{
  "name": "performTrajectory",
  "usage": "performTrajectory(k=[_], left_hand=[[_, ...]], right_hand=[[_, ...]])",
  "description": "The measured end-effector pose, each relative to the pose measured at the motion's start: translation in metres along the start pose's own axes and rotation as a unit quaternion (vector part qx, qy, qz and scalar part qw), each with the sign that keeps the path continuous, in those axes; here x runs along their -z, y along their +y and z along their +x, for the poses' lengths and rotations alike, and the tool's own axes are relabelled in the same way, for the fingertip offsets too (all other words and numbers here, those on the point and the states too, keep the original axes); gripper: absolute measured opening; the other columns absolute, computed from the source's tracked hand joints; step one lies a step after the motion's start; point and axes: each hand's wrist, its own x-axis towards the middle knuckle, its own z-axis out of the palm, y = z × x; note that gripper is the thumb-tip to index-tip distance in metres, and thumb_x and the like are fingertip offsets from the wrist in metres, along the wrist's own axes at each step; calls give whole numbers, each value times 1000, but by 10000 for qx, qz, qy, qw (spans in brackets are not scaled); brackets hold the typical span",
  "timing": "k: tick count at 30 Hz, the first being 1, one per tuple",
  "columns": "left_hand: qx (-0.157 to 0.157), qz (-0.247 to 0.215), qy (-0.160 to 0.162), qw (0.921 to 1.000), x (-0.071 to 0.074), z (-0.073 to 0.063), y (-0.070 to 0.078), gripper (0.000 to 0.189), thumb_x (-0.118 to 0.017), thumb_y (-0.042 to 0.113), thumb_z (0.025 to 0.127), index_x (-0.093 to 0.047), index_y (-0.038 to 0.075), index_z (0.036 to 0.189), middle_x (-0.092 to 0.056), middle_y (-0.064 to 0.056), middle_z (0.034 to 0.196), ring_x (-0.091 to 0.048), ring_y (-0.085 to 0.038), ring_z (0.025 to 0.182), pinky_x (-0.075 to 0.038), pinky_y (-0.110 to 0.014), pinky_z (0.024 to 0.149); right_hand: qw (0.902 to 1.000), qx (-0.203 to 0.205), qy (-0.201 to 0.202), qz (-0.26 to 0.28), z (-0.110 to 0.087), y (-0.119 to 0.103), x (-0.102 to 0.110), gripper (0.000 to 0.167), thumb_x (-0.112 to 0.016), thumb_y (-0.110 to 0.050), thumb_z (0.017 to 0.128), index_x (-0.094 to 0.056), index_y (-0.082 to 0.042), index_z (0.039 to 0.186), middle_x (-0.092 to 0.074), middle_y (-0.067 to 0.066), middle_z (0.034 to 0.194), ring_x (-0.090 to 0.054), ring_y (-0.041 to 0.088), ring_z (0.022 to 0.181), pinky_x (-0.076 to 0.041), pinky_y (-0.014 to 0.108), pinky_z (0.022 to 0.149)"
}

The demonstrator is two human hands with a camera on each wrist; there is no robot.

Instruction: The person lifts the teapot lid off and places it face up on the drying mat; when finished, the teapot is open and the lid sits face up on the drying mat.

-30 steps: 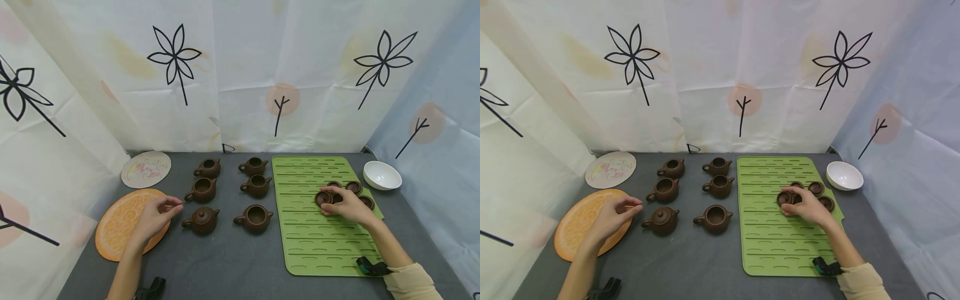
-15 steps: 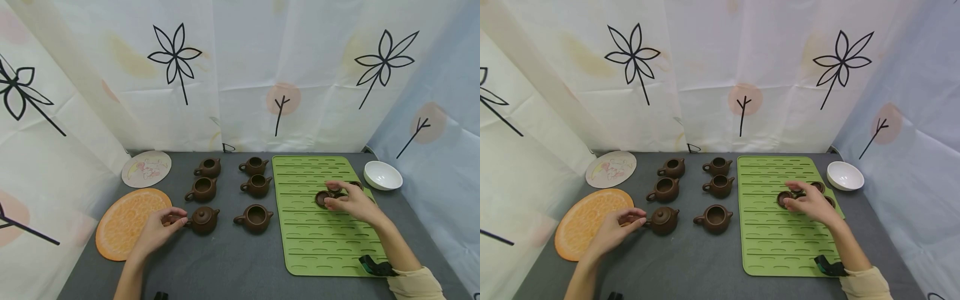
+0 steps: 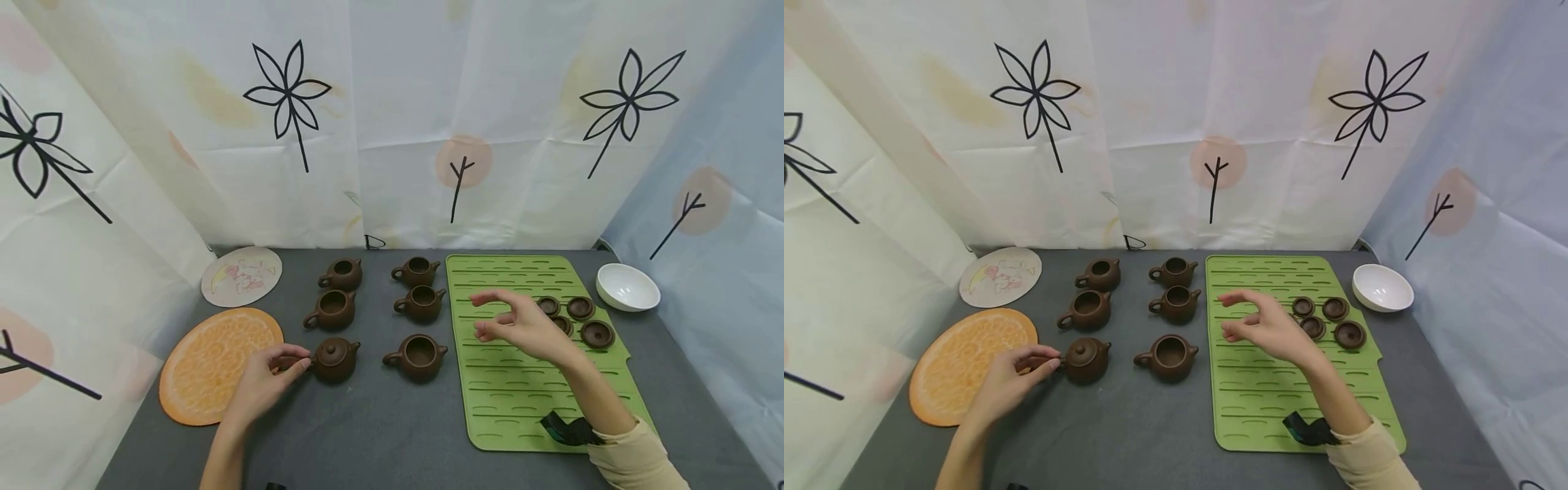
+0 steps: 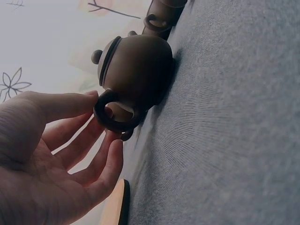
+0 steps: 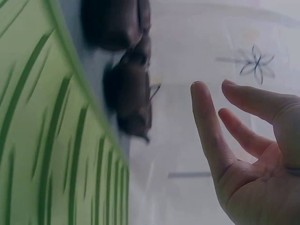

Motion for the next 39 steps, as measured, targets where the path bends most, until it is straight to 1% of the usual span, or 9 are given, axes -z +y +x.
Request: performTrajectory(k=[5,8,14,20,23,28,30,36,39], left_hand=[[57,-12,36,10000,-2,-1,-1,10,-82,16,98,-83,13,108,-83,-5,106,-76,-5,95,-54,-23,83],[97,11,24,9999,-2,0,-2,9,-81,15,99,-83,13,108,-83,-5,105,-76,-4,95,-54,-23,84],[152,-18,37,9999,-4,1,-3,9,-80,12,98,-83,12,107,-83,-6,105,-76,-2,94,-54,-22,85],[188,-41,51,9998,-4,1,-2,10,-81,16,99,-83,12,108,-83,-6,105,-75,-2,93,-53,-22,85],[200,-81,47,9998,-5,1,-2,11,-81,17,99,-83,11,108,-83,-7,106,-75,-2,93,-54,-22,85],[249,-135,41,9996,-4,1,-2,13,-81,17,99,-83,10,109,-82,-8,107,-75,-2,94,-54,-21,84],[281,-129,34,9995,-4,2,-2,13,-81,18,99,-82,10,110,-82,-8,108,-75,-3,95,-54,-21,85],[353,-101,3,9993,-3,2,-2,15,-81,20,100,-82,10,111,-82,-8,109,-75,-3,97,-54,-21,86],[348,-105,7,9993,-3,2,-2,15,-81,20,100,-82,10,111,-82,-8,108,-76,-4,98,-55,-22,86]], right_hand=[[9992,215,-183,300,18,-12,-27,46,-65,-2,106,-54,3,150,-53,32,150,-82,30,97,-67,46,89],[9975,361,-358,481,30,-18,-45,43,-66,-2,106,-57,1,148,-55,30,148,-82,31,96,-67,47,87],[9903,589,-862,913,55,-30,-83,41,-69,-2,105,-58,2,145,-58,27,145,-82,23,94,-67,51,86],[9840,706,-1235,1071,74,-36,-118,38,-70,-2,104,-61,1,141,-62,26,138,-81,14,89,-65,58,88],[9811,706,-1408,1124,83,-37,-136,37,-70,-2,105,-61,1,140,-61,27,136,-81,13,88,-63,61,89],[9767,647,-1659,1198,97,-36,-162,35,-69,0,104,-61,6,138,-59,33,134,-80,13,86,-67,54,87],[9770,568,-1676,1192,102,-35,-171,35,-69,1,104,-61,8,137,-60,32,132,-79,13,85,-68,50,86],[9824,269,-1449,1148,115,-30,-190,32,-71,2,102,-66,7,133,-64,24,127,-78,13,77,-68,51,84],[9859,189,-1309,1021,117,-27,-195,28,-71,3,102,-69,6,129,-64,21,124,-77,10,72,-69,44,78]])
